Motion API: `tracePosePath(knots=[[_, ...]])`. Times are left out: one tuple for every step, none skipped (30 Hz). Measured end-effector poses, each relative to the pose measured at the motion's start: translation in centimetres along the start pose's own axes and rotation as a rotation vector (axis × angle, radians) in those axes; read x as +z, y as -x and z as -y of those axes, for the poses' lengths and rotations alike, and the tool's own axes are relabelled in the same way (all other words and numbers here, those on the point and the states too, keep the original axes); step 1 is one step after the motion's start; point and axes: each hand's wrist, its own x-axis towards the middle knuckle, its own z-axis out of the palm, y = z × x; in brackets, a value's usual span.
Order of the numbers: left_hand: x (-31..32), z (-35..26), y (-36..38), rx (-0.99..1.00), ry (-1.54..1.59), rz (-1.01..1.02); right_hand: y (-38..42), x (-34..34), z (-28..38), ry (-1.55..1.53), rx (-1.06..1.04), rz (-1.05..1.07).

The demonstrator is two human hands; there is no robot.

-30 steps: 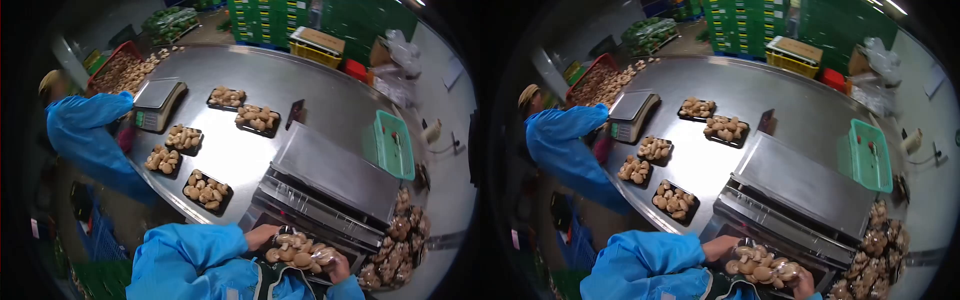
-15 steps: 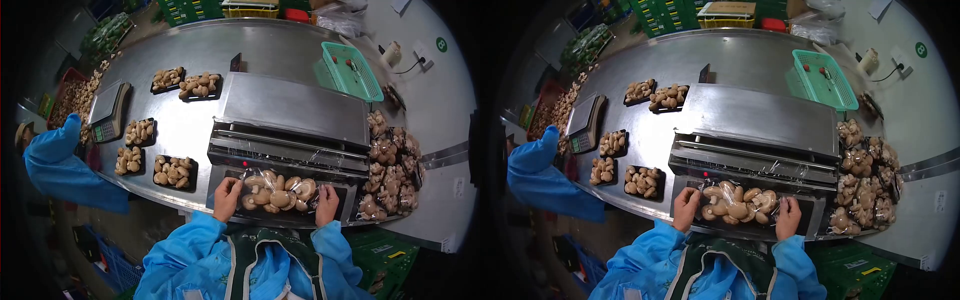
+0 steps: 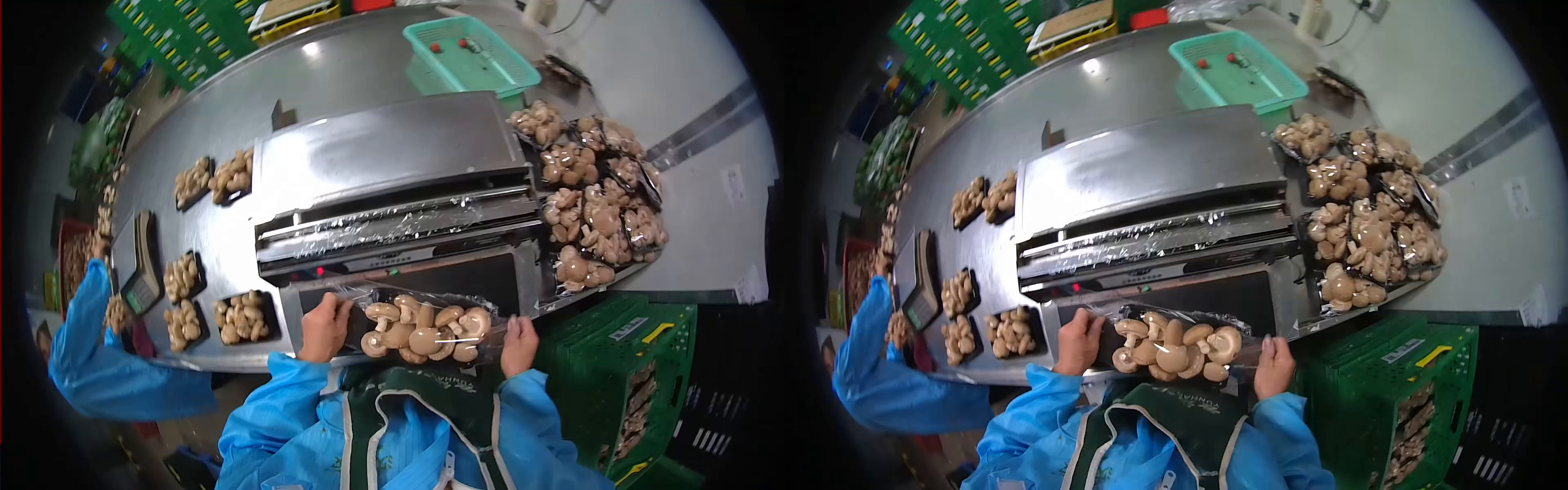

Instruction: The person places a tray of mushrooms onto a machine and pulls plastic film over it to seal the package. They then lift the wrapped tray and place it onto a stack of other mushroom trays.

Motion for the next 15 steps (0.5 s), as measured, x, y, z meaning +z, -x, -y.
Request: tracePosePath(knots=[[0.7,-0.5,-1.4,0.124,-0.033,-0.045,0.7,0.7,-0.1,0.044,-0.045,-0.071],[1.4,-0.7,-2.8,0.171,-0.137,-0.020,0.9,1.4,0.0,0.039,-0.076,-0.127],[2.0,-0.8,-3.6,0.209,-0.242,0.014,1.7,2.0,0.2,0.042,-0.096,-0.177],[2.7,-0.6,-4.4,0.302,-0.166,0.013,2.3,2.5,-0.3,-0.004,-0.089,-0.201],[3.4,-0.7,-4.8,0.343,-0.172,0.020,2.6,3.1,-1.7,-0.080,-0.030,-0.171],[4.0,-0.8,-4.9,0.381,-0.161,0.056,3.2,4.4,-0.9,-0.464,0.129,-0.124],[4.4,-1.4,-5.0,0.420,-0.151,0.094,3.7,5.7,-0.1,-0.844,0.304,-0.145],[4.5,-2.4,-4.6,0.489,-0.144,0.152,3.6,6.2,-0.6,-1.107,0.454,-0.011],[4.3,-3.8,-4.0,0.522,-0.062,0.199,3.7,6.2,-1.2,-1.309,0.518,0.185],[5.0,-3.8,-3.1,0.366,0.171,0.303,3.9,6.4,-0.6,-1.478,0.480,0.346],[5.5,-3.6,-1.8,0.201,0.398,0.407,4.1,6.5,0.2,-1.585,0.332,0.459],[5.4,-4.0,-0.7,0.009,0.766,0.505,4.6,6.9,1.4,-1.535,0.028,0.388],[4.3,-4.9,0.1,-0.204,1.128,0.594,5.4,7.0,2.4,-1.426,-0.280,0.257],[2.3,-5.6,0.7,-0.305,1.300,0.696,6.1,7.0,3.2,-1.294,-0.491,0.170],[1.9,-4.5,1.6,-0.294,1.451,0.754,7.1,6.7,3.9,-1.264,-0.551,0.206]])
